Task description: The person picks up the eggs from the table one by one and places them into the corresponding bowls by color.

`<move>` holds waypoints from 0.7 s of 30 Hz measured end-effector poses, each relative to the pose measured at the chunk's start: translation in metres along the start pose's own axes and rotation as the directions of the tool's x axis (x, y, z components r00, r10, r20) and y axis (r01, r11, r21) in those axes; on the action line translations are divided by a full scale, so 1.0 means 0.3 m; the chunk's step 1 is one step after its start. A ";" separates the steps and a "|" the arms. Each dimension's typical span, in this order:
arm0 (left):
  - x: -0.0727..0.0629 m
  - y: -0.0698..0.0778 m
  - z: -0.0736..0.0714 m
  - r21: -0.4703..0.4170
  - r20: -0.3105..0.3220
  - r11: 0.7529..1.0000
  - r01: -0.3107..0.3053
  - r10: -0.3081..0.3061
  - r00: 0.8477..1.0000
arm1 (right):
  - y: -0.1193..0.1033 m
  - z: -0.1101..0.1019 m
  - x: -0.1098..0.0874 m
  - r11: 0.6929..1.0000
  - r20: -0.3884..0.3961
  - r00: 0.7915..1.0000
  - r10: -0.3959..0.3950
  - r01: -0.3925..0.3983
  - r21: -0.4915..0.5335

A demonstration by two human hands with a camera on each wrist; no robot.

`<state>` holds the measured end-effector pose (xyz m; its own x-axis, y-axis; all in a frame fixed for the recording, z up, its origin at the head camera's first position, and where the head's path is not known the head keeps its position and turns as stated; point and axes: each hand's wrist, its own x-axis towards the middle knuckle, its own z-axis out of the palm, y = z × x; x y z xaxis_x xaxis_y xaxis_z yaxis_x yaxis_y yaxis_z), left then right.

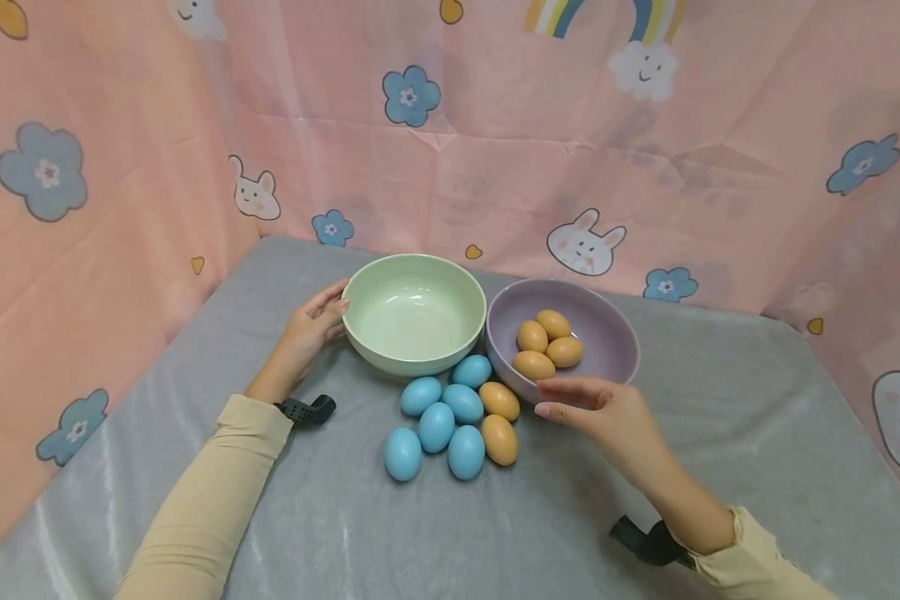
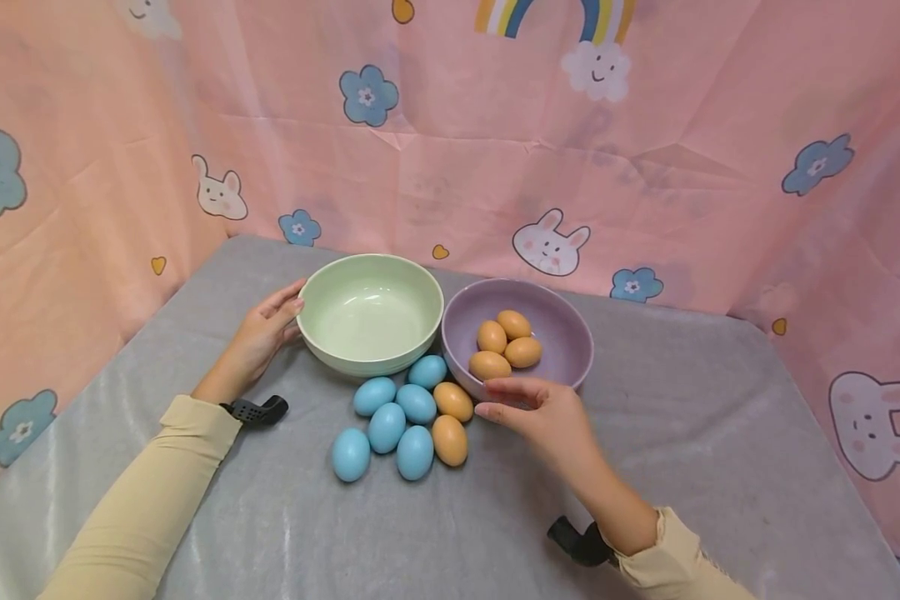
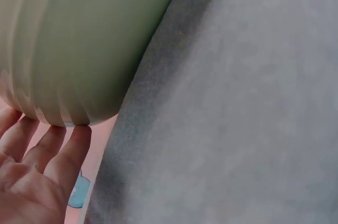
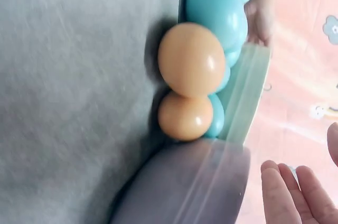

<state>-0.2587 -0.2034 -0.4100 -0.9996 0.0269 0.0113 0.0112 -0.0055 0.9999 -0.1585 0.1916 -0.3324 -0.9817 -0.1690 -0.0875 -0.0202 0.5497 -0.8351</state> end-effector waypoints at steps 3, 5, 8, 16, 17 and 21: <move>0.000 0.000 0.001 0.000 0.001 1.000 -0.003 0.003 1.000 | 0.009 0.009 -0.010 1.000 0.022 0.999 0.023 -0.023 0.013; 0.000 0.000 0.002 -0.005 0.003 1.000 -0.006 0.006 1.000 | 0.014 0.015 -0.013 0.999 0.022 0.999 0.029 -0.030 0.015; 0.000 0.000 0.002 -0.009 0.004 1.000 -0.007 0.007 1.000 | 0.019 0.026 -0.017 1.000 0.016 0.999 0.030 -0.030 -0.002; 0.001 -0.003 0.001 -0.022 -0.001 1.000 -0.001 0.001 1.000 | 0.033 0.058 -0.022 0.997 0.041 0.996 0.073 -0.073 -0.012; 0.002 -0.003 0.001 -0.023 0.000 1.000 -0.001 0.001 1.000 | 0.036 0.061 -0.022 0.997 0.042 0.996 0.079 -0.078 -0.008; 0.001 -0.003 0.000 -0.017 0.001 1.000 -0.004 0.004 1.000 | 0.048 0.072 -0.023 0.997 0.047 0.996 0.080 -0.080 0.005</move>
<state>-0.2591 -0.2033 -0.4109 -0.9995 0.0275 0.0151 0.0145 -0.0226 0.9996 -0.1480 0.1828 -0.3556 -0.9702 -0.1626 -0.1794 0.0597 0.5572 -0.8282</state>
